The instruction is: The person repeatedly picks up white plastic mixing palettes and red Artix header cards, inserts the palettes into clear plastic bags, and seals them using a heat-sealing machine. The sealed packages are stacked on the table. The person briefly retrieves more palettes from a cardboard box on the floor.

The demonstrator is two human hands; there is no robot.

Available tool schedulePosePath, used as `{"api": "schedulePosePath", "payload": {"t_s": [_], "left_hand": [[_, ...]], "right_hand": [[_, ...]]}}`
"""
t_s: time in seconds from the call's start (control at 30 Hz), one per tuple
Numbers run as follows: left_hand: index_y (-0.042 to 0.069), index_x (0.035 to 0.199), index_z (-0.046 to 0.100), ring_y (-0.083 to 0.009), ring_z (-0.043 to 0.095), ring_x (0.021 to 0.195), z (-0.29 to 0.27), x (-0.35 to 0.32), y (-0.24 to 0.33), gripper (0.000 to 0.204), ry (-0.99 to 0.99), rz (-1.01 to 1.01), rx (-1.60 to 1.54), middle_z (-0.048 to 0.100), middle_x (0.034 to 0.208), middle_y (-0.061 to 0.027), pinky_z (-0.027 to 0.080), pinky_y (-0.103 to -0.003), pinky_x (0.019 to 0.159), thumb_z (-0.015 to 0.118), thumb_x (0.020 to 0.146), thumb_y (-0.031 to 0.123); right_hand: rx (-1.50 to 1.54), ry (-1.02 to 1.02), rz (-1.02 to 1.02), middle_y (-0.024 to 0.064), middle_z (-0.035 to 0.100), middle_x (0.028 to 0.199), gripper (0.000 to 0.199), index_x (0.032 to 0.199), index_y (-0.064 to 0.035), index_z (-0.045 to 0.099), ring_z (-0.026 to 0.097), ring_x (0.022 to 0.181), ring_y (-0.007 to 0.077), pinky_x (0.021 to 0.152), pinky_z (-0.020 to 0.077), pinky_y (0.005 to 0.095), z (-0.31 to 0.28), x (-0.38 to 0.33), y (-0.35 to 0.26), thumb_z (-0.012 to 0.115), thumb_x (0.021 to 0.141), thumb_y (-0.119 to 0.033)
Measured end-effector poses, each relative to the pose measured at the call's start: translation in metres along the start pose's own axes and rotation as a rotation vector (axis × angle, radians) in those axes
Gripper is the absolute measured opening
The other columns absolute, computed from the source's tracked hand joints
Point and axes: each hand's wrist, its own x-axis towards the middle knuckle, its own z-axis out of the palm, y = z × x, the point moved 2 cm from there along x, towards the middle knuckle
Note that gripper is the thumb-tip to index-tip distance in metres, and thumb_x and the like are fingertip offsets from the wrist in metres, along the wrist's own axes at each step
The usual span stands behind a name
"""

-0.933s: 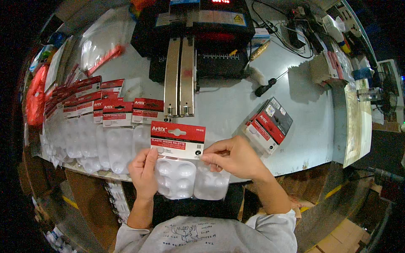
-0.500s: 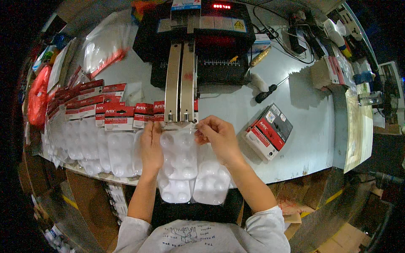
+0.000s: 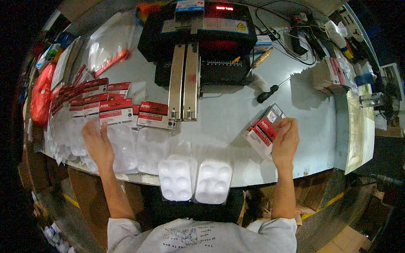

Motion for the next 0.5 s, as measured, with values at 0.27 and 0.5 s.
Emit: {"api": "schedulePosePath", "payload": {"t_s": [0.27,0.5], "left_hand": [[0.016,0.119,0.056,-0.0301,0.037,0.127,0.033,-0.049,0.015,0.038,-0.377,0.530,0.111,0.042,0.137,-0.0090,0.031,-0.045,0.098,0.057,0.081,0.015],[0.008,0.096,0.062,-0.0328,0.045,0.109,0.015,-0.050,0.000,0.018,-0.135,0.402,-0.016,0.051,0.115,-0.0132,0.034,-0.047,0.089,0.058,0.079,0.012]], "right_hand": [[-0.412,-0.210,-0.043,0.0140,0.023,0.148,0.111,0.142,-0.0051,0.022,0.022,0.137,0.0302,0.103,0.0221,0.0482,0.011,-0.010,0.020,0.082,0.056,-0.043],[-0.276,-0.168,0.009,0.0095,0.031,0.146,0.114,0.140,-0.0139,0.032,0.024,0.137,0.0228,0.100,0.0239,0.0445,0.006,-0.001,0.024,0.087,0.043,-0.041]]}}
